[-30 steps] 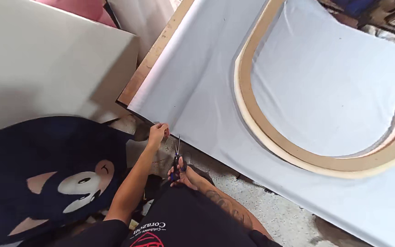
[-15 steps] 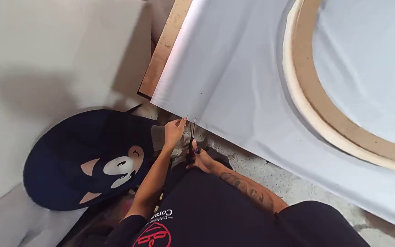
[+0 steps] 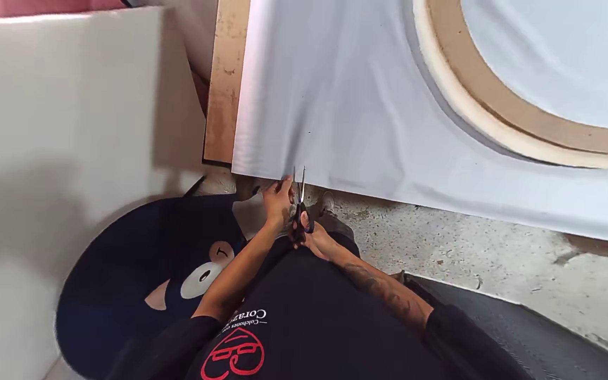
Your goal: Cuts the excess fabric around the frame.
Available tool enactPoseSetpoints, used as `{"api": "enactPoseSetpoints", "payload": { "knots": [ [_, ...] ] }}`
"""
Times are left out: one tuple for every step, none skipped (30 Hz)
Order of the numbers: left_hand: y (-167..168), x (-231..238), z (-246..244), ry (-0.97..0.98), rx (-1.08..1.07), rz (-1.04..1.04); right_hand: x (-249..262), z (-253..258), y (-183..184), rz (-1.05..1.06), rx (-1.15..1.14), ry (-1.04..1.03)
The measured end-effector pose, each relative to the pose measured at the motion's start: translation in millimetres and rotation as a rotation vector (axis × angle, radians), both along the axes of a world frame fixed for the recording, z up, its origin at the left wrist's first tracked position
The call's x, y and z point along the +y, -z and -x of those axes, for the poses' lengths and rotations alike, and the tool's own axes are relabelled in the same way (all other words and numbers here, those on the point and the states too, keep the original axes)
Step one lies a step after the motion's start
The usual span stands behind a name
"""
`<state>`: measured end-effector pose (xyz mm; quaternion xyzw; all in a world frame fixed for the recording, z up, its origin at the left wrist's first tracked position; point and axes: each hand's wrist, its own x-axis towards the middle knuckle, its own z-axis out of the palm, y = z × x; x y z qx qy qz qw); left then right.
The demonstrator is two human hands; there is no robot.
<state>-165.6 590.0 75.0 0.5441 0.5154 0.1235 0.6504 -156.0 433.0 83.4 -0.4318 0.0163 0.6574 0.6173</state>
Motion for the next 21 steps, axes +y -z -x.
{"api": "enactPoseSetpoints", "payload": {
  "knots": [
    [-6.3, -1.5, 0.4, 0.029, 0.003, -0.011, 4.0, 0.7, -2.4, 0.028, -0.002, 0.038],
    [-13.0, -0.7, -3.5, 0.074, 0.024, -0.045, 11.6, -3.3, -4.3, 0.057, -0.017, 0.08],
    [-19.5, -1.4, -6.8, 0.126, 0.061, -0.098, 18.0, -8.2, -6.5, 0.082, -0.039, 0.122],
    [-24.0, -2.1, -7.8, 0.173, 0.09, -0.162, 22.9, -11.8, -8.0, 0.1, -0.054, 0.157],
    [-27.6, -2.5, -6.3, 0.211, 0.111, -0.234, 26.1, -12.2, -10.7, 0.115, -0.069, 0.182],
    [-30.4, -1.9, -5.0, 0.232, 0.124, -0.309, 28.6, -10.6, -14.1, 0.127, -0.084, 0.204],
    [-32.5, -0.2, -4.6, 0.241, 0.13, -0.373, 29.8, -7.7, -18.2, 0.133, -0.102, 0.227],
    [-34.4, 2.7, -5.6, 0.245, 0.13, -0.415, 29.9, -4.4, -21.7, 0.135, -0.111, 0.255],
    [-36.3, 6.4, -7.0, 0.255, 0.129, -0.439, 28.7, -0.8, -24.3, 0.137, -0.115, 0.276],
    [-37.5, 10.2, -8.1, 0.276, 0.126, -0.455, 27.2, 2.7, -26.4, 0.131, -0.115, 0.299],
    [-37.4, 13.5, -8.7, 0.306, 0.125, -0.468, 25.7, 5.3, -27.7, 0.113, -0.113, 0.322],
    [-36.9, 15.5, -9.2, 0.337, 0.123, -0.482, 24.9, 6.5, -28.8, 0.096, -0.122, 0.341],
    [-36.8, 16.4, -9.7, 0.371, 0.131, -0.492, 24.9, 6.4, -29.5, 0.093, -0.137, 0.345],
    [-37.9, 16.7, -9.7, 0.406, 0.147, -0.491, 25.9, 5.5, -30.1, 0.1, -0.157, 0.334],
    [-39.2, 16.8, -7.8, 0.443, 0.168, -0.488, 28.2, 5.5, -31.7, 0.113, -0.182, 0.314],
    [-37.8, 17.2, -5.7, 0.471, 0.174, -0.493, 31.4, 4.2, -32.9, 0.121, -0.205, 0.293],
    [-34.2, 17.8, -3.1, 0.492, 0.164, -0.486, 34.8, 2.2, -32.3, 0.128, -0.222, 0.278],
    [-30.0, 16.9, -0.2, 0.494, 0.12, -0.447, 37.3, 0.7, -29.6, 0.137, -0.225, 0.282],
    [-27.5, 15.5, -0.8, 0.464, 0.041, -0.354, 39.5, -2.3, -27.0, 0.149, -0.22, 0.297],
    [-28.1, 12.7, -2.7, 0.401, -0.073, -0.203, 39.7, -3.5, -26.5, 0.159, -0.208, 0.313],
    [-31.9, 9.8, -6.4, 0.325, -0.184, -0.035, 39.1, -3.5, -27.7, 0.159, -0.191, 0.332]
  ]
}}
